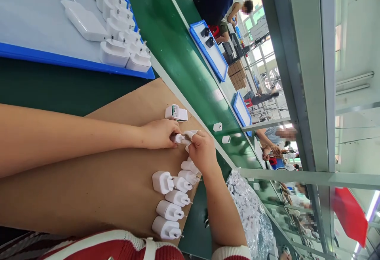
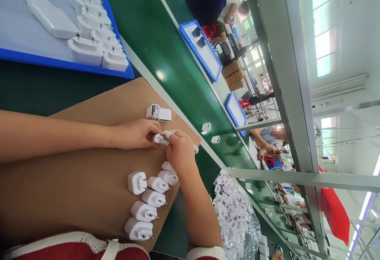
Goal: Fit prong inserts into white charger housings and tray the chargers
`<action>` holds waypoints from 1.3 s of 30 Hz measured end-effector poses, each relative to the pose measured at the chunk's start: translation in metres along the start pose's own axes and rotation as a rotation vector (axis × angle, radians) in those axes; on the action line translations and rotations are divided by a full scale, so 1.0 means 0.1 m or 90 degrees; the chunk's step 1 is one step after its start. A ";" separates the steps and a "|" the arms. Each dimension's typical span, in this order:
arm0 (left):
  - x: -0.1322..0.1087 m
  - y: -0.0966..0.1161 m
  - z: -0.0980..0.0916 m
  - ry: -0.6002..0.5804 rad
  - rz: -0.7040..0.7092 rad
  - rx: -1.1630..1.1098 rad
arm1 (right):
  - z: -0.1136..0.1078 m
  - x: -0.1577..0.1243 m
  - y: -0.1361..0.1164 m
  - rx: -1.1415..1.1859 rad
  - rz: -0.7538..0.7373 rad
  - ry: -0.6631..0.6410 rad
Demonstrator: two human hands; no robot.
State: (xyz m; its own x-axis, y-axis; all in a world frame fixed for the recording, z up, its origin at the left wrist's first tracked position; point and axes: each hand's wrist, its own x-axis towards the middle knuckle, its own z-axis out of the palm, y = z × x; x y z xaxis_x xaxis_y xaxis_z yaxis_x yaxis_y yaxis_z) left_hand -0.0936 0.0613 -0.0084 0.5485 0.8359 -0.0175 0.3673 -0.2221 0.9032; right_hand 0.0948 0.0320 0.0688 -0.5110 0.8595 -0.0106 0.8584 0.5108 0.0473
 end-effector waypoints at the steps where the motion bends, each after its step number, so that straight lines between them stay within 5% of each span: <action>1: 0.00 0.00 0.00 -0.002 -0.004 0.005 | 0.01 0.00 0.01 -0.013 -0.018 -0.001; 13: -0.01 0.01 -0.02 -0.004 0.026 0.036 | -0.02 -0.05 -0.15 -0.015 0.145 0.007; 20: -0.37 0.15 0.08 -0.150 0.059 -0.004 | -0.12 -1.16 0.09 0.207 0.267 0.334; 23: -0.63 0.19 0.15 -0.200 0.078 0.005 | 0.07 -1.71 0.30 0.254 0.369 0.335; 27: -0.72 0.23 0.06 -0.283 -0.006 0.029 | 0.44 -2.32 0.65 0.134 0.547 0.245; 29: -0.57 0.27 -0.07 -0.177 -0.016 0.069 | 0.60 -2.55 0.78 0.068 0.641 0.179; 33: -0.09 0.33 -0.39 0.210 0.002 0.285 | 0.77 -2.77 0.93 0.091 0.684 0.175; 39: 0.12 0.21 -0.53 0.131 -0.124 0.247 | 0.71 -2.69 0.99 0.226 0.625 0.258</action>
State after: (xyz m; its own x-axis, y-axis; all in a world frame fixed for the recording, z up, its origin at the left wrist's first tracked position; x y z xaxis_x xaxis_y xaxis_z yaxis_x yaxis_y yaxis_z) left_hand -0.1189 0.0934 0.0331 0.2969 0.9536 -0.0498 0.7225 -0.1902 0.6647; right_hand 0.3202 -0.1478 0.0049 0.4730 0.8571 0.2039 0.8290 -0.3546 -0.4324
